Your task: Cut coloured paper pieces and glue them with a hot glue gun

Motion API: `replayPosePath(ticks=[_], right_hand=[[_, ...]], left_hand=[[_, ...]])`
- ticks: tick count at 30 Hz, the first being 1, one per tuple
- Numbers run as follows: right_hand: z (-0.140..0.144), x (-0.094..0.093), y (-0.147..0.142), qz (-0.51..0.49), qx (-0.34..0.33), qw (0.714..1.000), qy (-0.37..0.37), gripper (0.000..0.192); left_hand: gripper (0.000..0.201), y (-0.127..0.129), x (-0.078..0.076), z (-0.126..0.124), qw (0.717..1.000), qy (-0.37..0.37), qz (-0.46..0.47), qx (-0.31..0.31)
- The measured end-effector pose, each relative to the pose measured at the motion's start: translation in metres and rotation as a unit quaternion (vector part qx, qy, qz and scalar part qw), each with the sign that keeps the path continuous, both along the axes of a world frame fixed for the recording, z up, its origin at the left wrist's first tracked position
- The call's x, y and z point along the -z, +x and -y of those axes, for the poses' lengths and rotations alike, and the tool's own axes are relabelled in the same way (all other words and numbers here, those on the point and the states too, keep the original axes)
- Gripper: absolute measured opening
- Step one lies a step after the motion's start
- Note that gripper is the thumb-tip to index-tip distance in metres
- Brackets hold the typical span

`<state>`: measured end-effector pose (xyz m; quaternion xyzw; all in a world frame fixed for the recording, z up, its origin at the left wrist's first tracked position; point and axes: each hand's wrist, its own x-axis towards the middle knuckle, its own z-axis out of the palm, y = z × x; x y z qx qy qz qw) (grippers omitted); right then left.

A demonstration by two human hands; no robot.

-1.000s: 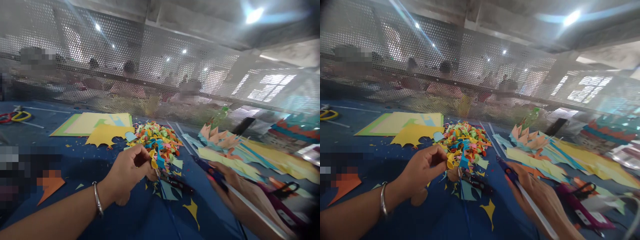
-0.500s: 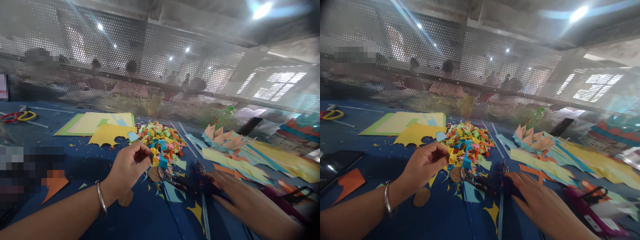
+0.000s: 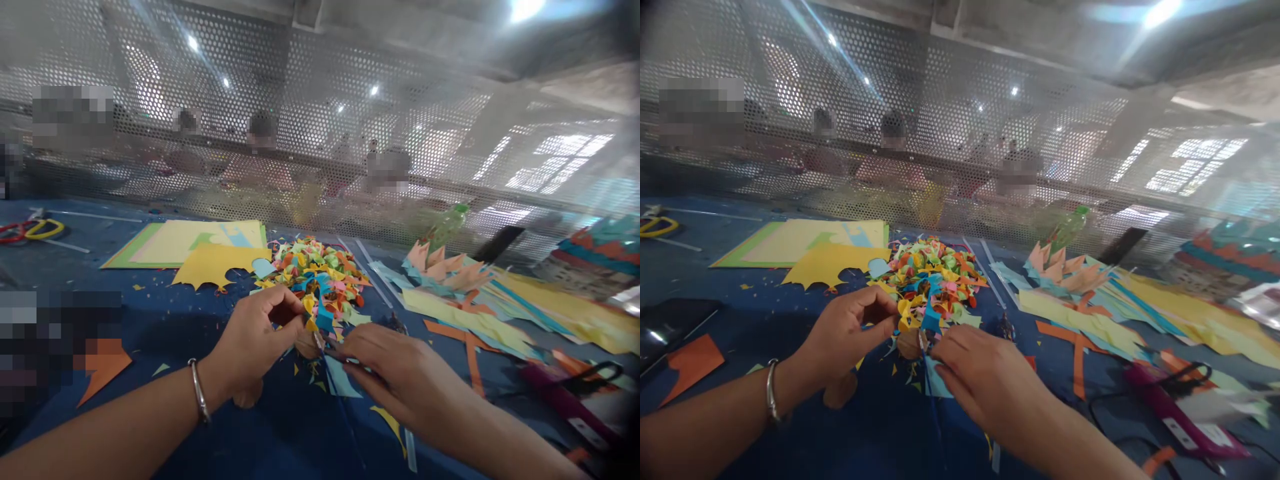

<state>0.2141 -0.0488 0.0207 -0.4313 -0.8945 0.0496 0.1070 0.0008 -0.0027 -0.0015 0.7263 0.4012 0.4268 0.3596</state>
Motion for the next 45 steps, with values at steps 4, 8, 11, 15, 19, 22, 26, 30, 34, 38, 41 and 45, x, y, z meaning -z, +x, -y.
replayPosePath(ticks=[4, 8, 11, 15, 19, 22, 26, 30, 34, 38, 41, 45], right_hand=[[-0.011, 0.010, -0.018, 0.032, -0.017, 0.999, -0.013, 0.015], [-0.017, 0.018, -0.024, 0.055, -0.026, 0.998, -0.025, 0.020], [-0.018, 0.020, -0.024, 0.059, -0.034, 0.997, -0.031, 0.023], [-0.019, 0.019, -0.024, 0.074, -0.035, 0.996, -0.028, 0.019], [-0.019, 0.022, -0.024, 0.070, -0.024, 0.997, -0.032, 0.016], [-0.020, 0.025, -0.021, 0.053, -0.019, 0.998, -0.034, 0.010], [-0.019, 0.025, -0.016, 0.009, -0.008, 0.999, -0.040, 0.008], [-0.017, 0.023, -0.014, -0.010, -0.011, 0.999, -0.050, 0.008], [-0.018, 0.025, -0.017, 0.007, -0.023, 0.998, -0.063, 0.007], [-0.019, 0.026, -0.020, 0.017, -0.022, 0.997, -0.076, 0.011], [-0.018, 0.026, -0.020, 0.013, -0.017, 0.997, -0.079, 0.011], [-0.018, 0.026, -0.015, -0.049, -0.015, 0.996, -0.068, 0.009]], left_hand=[[0.007, -0.002, 0.001, 0.000, 1.000, 0.017, -0.017, -0.001], [0.003, -0.001, 0.000, -0.001, 1.000, 0.010, -0.003, -0.006], [0.002, 0.000, 0.000, -0.002, 1.000, -0.005, 0.001, -0.007], [0.003, 0.001, 0.004, -0.005, 1.000, -0.021, 0.022, -0.003], [0.006, 0.002, 0.007, -0.008, 0.998, -0.034, 0.053, 0.005], [0.007, 0.002, 0.007, -0.009, 0.998, -0.035, 0.050, 0.004], [0.007, 0.002, 0.008, -0.010, 0.998, -0.037, 0.047, -0.007], [0.008, 0.001, 0.011, -0.011, 0.999, -0.028, 0.047, -0.003], [0.006, 0.001, 0.010, -0.011, 0.999, -0.026, 0.045, -0.001], [0.006, 0.000, 0.008, -0.009, 0.999, -0.023, 0.033, 0.003], [0.005, 0.001, 0.008, -0.009, 0.999, -0.022, 0.031, 0.008], [0.005, 0.001, 0.009, -0.009, 1.000, -0.011, 0.024, 0.001]])
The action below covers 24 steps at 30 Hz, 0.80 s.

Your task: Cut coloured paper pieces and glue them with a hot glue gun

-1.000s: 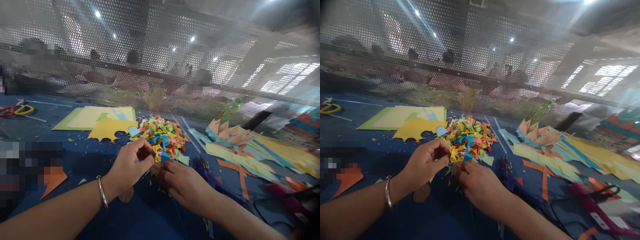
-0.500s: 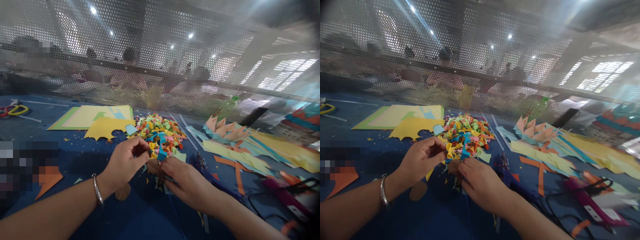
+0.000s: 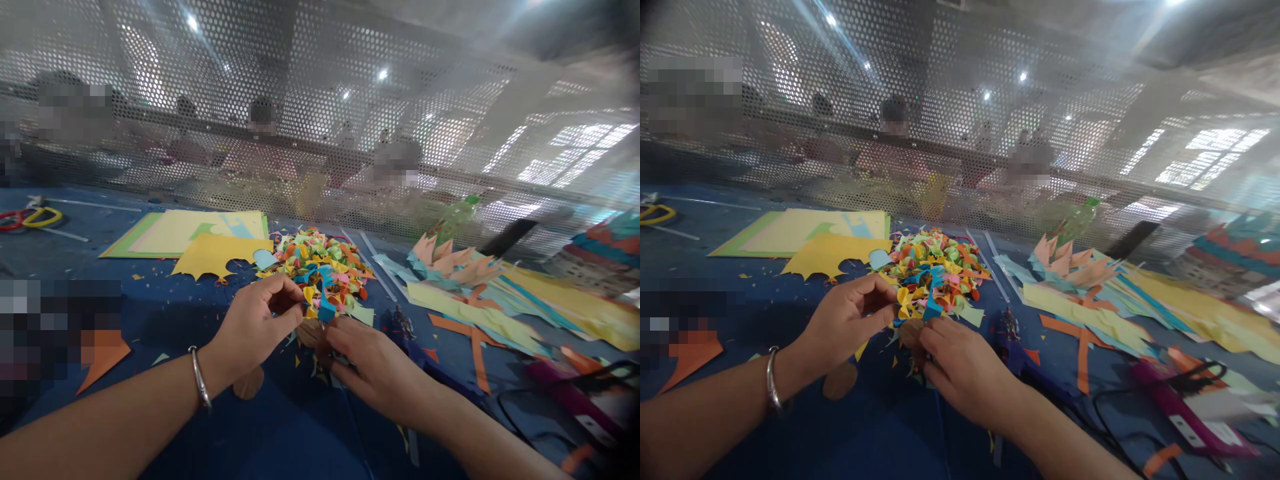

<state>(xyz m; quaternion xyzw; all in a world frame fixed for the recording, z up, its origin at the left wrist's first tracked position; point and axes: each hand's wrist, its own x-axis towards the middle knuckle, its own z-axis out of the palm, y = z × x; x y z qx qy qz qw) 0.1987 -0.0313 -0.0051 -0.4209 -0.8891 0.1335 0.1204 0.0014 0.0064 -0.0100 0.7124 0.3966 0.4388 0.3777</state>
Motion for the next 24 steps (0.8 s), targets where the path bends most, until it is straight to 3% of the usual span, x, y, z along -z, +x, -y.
replayPosePath(ticks=[9, 13, 20, 24], right_hand=[[0.001, -0.008, 0.009, -0.167, 0.077, 0.980, -0.075, 0.009], [0.000, -0.006, 0.010, -0.203, 0.111, 0.968, -0.097, 0.010], [0.000, -0.003, 0.007, -0.248, 0.158, 0.955, -0.046, 0.012], [0.000, -0.002, 0.004, -0.245, 0.159, 0.956, -0.014, 0.009]], left_hand=[[0.005, -0.001, -0.003, 0.003, 1.000, -0.017, 0.012, 0.002], [0.007, 0.003, -0.002, 0.002, 0.994, -0.085, 0.059, 0.025], [0.016, 0.019, -0.005, 0.022, 0.925, -0.299, 0.227, 0.065], [0.019, 0.025, -0.005, 0.029, 0.901, -0.335, 0.264, 0.085]])
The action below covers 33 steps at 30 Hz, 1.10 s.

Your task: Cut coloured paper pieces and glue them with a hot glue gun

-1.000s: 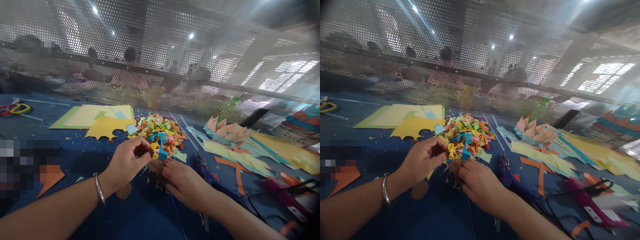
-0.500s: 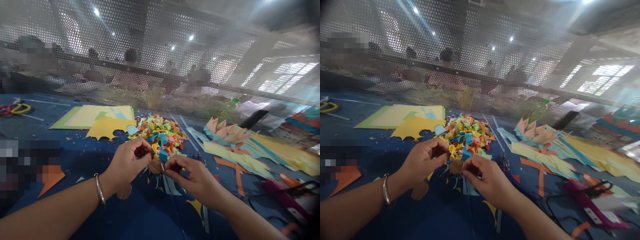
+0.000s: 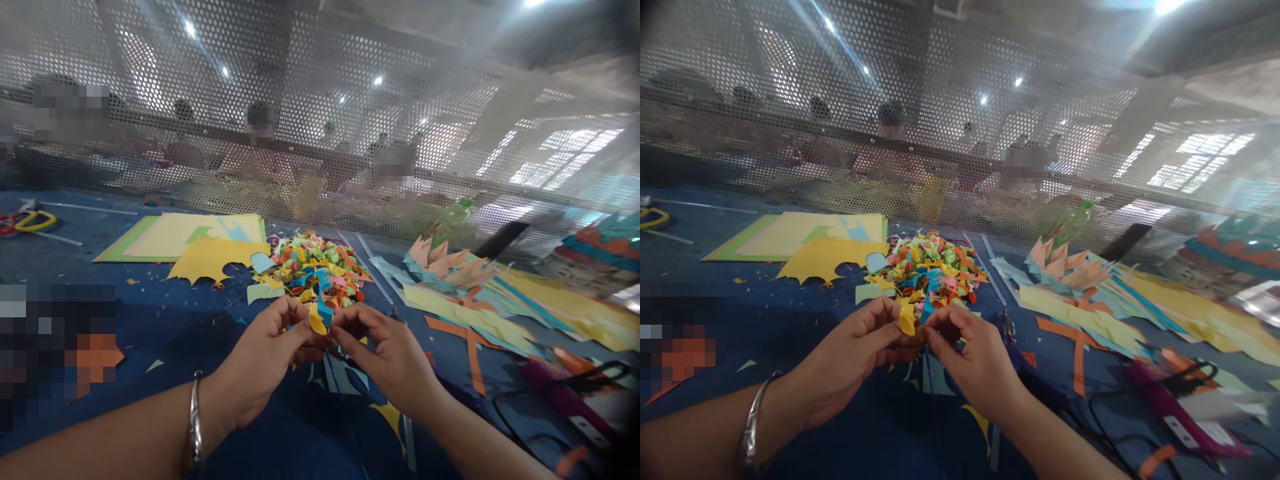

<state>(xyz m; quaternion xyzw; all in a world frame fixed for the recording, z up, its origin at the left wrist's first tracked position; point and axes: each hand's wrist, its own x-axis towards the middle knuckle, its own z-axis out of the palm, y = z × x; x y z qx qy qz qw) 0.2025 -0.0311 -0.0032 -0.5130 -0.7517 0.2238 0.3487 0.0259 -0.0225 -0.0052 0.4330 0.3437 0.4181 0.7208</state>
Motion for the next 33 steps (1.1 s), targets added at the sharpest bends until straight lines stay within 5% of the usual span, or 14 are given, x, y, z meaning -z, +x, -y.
replayPosePath(ticks=[18, 33], right_hand=[[0.0031, 0.0025, -0.0012, 0.041, -0.035, 0.997, 0.060, 0.007], [0.0042, -0.0023, 0.0041, 0.022, -0.036, 0.997, 0.072, 0.008]], left_hand=[[0.016, -0.0023, 0.0039, -0.0055, 0.999, 0.009, 0.034, 0.017], [0.015, -0.0051, 0.0057, -0.0076, 0.985, 0.158, -0.071, 0.002]])
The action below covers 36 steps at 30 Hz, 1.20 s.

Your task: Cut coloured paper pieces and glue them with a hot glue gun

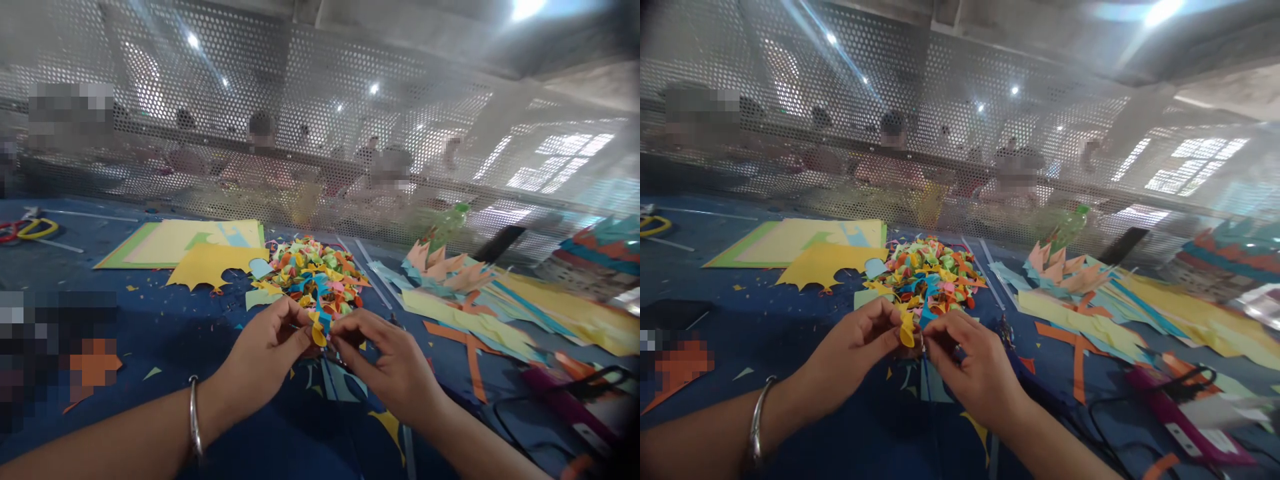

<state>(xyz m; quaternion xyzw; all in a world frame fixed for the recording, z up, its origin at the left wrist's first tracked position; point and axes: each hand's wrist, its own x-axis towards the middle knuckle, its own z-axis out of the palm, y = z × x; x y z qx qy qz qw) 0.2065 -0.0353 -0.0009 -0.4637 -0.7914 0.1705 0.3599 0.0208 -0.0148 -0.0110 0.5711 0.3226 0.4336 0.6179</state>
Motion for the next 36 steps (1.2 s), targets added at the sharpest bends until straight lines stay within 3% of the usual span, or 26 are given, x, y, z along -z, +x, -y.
replayPosePath(ticks=[5, 8, 19, 36], right_hand=[[0.003, -0.004, -0.001, -0.035, 0.044, 0.998, 0.020, 0.007], [0.005, -0.005, -0.003, -0.044, 0.051, 0.997, 0.023, 0.008], [0.006, -0.003, -0.009, -0.073, 0.057, 0.996, 0.013, 0.007], [0.006, -0.001, -0.011, -0.081, 0.045, 0.996, -0.012, 0.007]], left_hand=[[0.007, -0.005, 0.000, 0.000, 0.982, 0.113, -0.141, -0.054], [0.003, -0.004, 0.000, 0.000, 0.972, 0.147, -0.169, -0.068], [0.008, 0.002, 0.015, -0.002, 0.975, 0.140, -0.146, -0.094], [0.008, 0.005, 0.006, 0.001, 0.957, 0.162, -0.202, -0.128]])
